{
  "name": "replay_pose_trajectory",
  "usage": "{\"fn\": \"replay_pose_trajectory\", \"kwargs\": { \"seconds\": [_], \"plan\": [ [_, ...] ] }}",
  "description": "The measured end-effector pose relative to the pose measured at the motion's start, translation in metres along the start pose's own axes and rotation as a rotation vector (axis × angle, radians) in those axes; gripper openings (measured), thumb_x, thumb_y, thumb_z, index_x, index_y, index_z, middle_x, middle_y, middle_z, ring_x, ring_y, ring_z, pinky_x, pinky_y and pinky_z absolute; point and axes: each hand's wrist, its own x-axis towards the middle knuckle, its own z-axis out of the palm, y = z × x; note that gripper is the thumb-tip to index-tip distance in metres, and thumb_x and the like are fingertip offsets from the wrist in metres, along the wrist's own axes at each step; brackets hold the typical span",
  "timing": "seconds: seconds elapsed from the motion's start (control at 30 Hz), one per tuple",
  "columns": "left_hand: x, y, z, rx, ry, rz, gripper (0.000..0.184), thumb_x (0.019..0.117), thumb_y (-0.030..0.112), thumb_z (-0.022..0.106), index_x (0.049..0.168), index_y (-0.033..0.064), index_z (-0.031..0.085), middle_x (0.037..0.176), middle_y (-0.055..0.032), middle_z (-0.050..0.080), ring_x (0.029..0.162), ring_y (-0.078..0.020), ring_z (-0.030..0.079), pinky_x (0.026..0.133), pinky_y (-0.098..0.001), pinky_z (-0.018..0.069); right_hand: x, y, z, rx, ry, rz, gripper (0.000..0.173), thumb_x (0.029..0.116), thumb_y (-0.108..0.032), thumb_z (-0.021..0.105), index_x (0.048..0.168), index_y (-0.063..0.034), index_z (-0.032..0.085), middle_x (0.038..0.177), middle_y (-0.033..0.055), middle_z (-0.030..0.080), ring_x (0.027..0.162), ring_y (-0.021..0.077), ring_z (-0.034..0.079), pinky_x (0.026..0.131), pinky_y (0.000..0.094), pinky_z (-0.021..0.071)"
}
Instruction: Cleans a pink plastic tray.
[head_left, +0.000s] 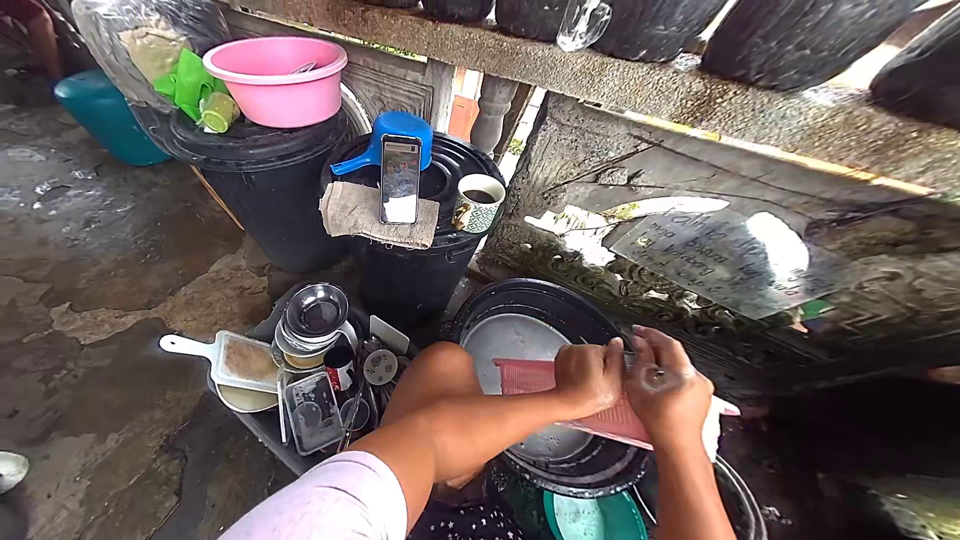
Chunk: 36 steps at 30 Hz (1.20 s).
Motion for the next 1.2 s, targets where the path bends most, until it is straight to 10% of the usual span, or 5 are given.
{"fn": "replay_pose_trajectory", "kwargs": {
  "seconds": [0.4,0.5,0.57,0.7,1.2],
  "plan": [
    [0.017,0.002,-0.032,-0.269,0.064,-0.103,0.061,0.1097,0.039,0.041,0.058,0.0079,0.053,0.054,-0.0031,0.049,0.054,-0.0198,0.053,0.057,-0.0452,0.0466,-0.03,0.034,0.001,-0.15,0.039,0.228,0.062,0.1105,-0.035,0.031,0.087,0.0108,0.066,0.083,0.0291,0.067,0.089,0.0443,0.068,0.089,0.0617,0.0478],
    [0.038,-0.022,-0.046,-0.413,0.173,-0.123,0.057,0.1105,0.031,0.043,0.06,0.0075,0.053,0.053,-0.0001,0.046,0.05,-0.0148,0.048,0.054,-0.0383,0.0432,-0.032,0.063,-0.016,0.006,0.152,0.519,0.06,0.111,-0.041,0.034,0.076,0.0011,0.058,0.066,0.0054,0.052,0.064,0.0118,0.055,0.065,0.0357,0.0494],
    [0.039,-0.037,-0.044,-0.169,0.136,-0.106,0.057,0.111,0.032,0.037,0.066,0.0052,0.058,0.058,-0.005,0.053,0.058,-0.0201,0.056,0.06,-0.043,0.0487,-0.02,0.046,-0.018,-0.012,0.187,0.587,0.063,0.1114,-0.041,0.034,0.081,0.0082,0.06,0.071,0.0138,0.056,0.069,0.0193,0.056,0.072,0.0439,0.0483],
    [0.019,-0.032,-0.03,0.243,0.002,-0.034,0.067,0.1105,0.043,0.027,0.069,0.006,0.065,0.074,-0.0092,0.068,0.086,-0.0263,0.068,0.094,-0.0525,0.0458,0.01,-0.03,-0.01,-0.246,-0.124,0.349,0.054,0.111,-0.033,0.036,0.111,0.0101,0.068,0.096,0.0345,0.069,0.096,0.0526,0.068,0.085,0.0702,0.0493],
    [0.005,0.0,-0.033,-0.03,0.035,-0.218,0.067,0.1111,0.044,0.028,0.069,0.0075,0.065,0.067,-0.0066,0.063,0.074,-0.0235,0.065,0.088,-0.0522,0.0468,-0.025,-0.018,0.034,-0.144,-0.03,0.085,0.069,0.1092,-0.043,0.024,0.083,0.003,0.068,0.081,0.0235,0.07,0.085,0.0402,0.072,0.077,0.0604,0.0523]
  ]
}}
